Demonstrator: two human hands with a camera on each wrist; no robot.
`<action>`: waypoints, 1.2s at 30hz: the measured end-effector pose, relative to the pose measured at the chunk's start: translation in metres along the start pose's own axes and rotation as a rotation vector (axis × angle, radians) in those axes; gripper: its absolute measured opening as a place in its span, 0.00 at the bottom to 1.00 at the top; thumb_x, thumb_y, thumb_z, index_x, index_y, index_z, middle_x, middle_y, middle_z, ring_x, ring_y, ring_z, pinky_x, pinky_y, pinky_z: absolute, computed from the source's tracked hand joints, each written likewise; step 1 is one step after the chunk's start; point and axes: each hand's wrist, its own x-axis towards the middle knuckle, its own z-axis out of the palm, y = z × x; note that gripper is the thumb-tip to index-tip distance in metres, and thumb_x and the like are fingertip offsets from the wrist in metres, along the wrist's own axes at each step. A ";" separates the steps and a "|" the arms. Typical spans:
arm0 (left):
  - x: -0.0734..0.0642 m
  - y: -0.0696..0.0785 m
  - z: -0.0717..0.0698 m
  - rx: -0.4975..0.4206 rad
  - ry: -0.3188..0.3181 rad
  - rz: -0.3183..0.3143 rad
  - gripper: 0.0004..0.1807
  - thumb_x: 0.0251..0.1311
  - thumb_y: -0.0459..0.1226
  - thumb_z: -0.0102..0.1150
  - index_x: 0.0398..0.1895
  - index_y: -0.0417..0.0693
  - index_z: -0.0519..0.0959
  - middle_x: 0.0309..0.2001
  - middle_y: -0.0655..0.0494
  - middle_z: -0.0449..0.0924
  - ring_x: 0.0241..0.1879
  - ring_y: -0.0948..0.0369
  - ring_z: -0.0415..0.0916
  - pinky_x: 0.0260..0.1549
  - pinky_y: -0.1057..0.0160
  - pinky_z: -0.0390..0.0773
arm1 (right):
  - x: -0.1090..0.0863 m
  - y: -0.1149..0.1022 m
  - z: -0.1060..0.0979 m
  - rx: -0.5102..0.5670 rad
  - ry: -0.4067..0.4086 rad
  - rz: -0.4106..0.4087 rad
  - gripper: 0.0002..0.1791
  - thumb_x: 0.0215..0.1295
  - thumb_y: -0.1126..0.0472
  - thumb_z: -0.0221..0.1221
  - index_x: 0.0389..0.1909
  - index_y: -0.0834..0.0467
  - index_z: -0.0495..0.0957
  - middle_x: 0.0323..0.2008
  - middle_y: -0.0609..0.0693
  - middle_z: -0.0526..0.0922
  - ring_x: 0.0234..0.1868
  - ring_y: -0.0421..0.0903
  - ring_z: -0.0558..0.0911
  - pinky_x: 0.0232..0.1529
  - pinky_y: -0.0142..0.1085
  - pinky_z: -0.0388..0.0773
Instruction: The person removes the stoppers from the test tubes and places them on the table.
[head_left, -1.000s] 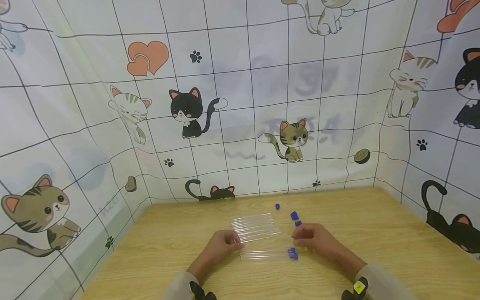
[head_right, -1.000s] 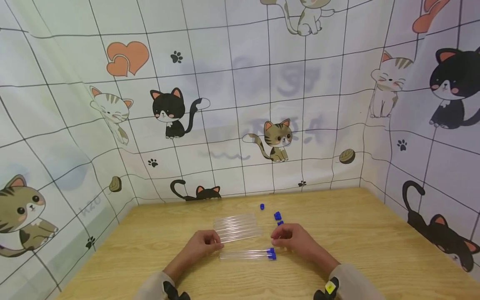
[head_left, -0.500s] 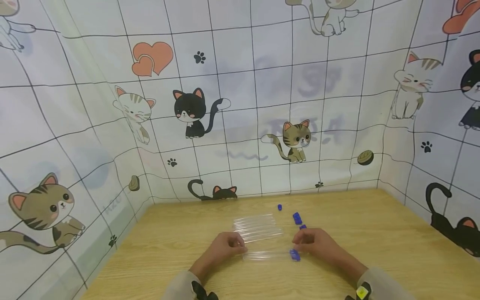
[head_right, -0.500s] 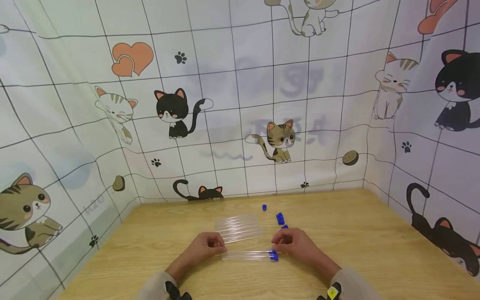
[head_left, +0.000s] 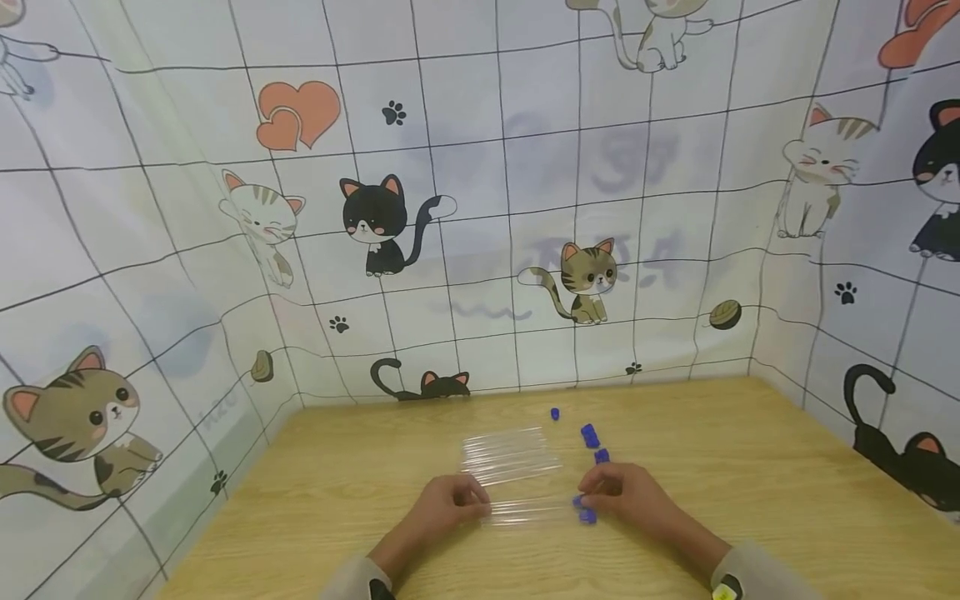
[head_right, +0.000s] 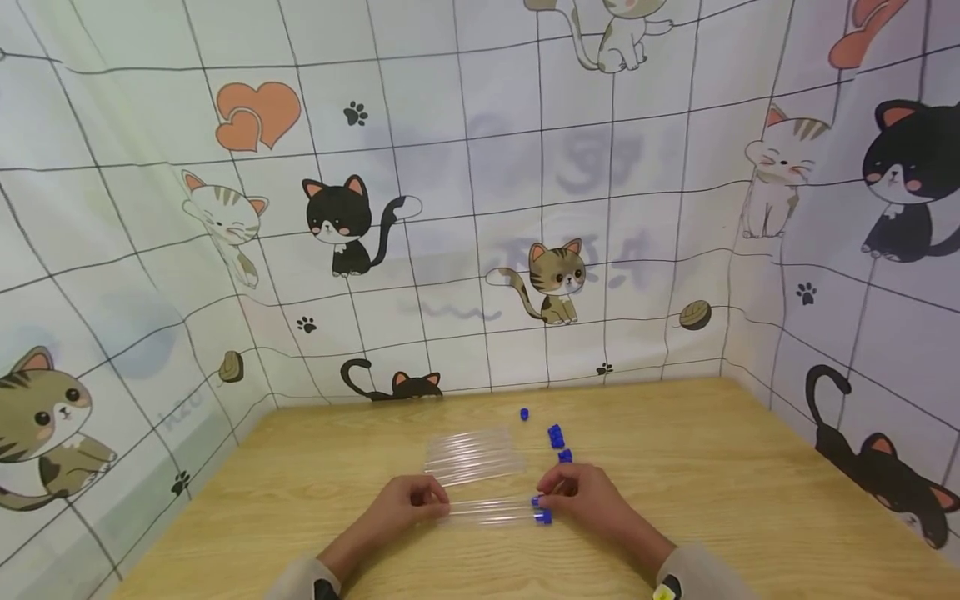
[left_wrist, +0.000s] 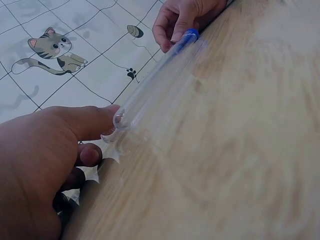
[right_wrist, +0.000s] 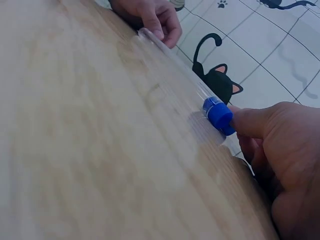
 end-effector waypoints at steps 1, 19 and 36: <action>0.000 0.000 0.000 0.003 0.003 -0.002 0.04 0.55 0.46 0.67 0.29 0.59 0.82 0.21 0.66 0.73 0.23 0.68 0.67 0.25 0.66 0.68 | -0.001 -0.001 0.000 0.006 0.002 0.002 0.12 0.57 0.50 0.66 0.37 0.52 0.80 0.33 0.43 0.82 0.34 0.42 0.80 0.38 0.34 0.74; 0.004 0.000 -0.003 0.013 -0.020 0.022 0.05 0.52 0.43 0.70 0.31 0.56 0.84 0.22 0.65 0.72 0.23 0.68 0.67 0.24 0.67 0.68 | 0.000 -0.001 0.001 -0.110 0.000 -0.057 0.12 0.57 0.51 0.66 0.41 0.49 0.82 0.35 0.39 0.81 0.34 0.37 0.77 0.35 0.32 0.74; 0.001 0.004 -0.003 -0.048 0.023 0.039 0.06 0.54 0.43 0.69 0.32 0.54 0.83 0.26 0.64 0.75 0.25 0.67 0.69 0.26 0.67 0.70 | 0.000 -0.005 0.007 -0.104 0.039 -0.059 0.10 0.61 0.52 0.63 0.41 0.49 0.81 0.34 0.39 0.82 0.35 0.38 0.80 0.37 0.33 0.75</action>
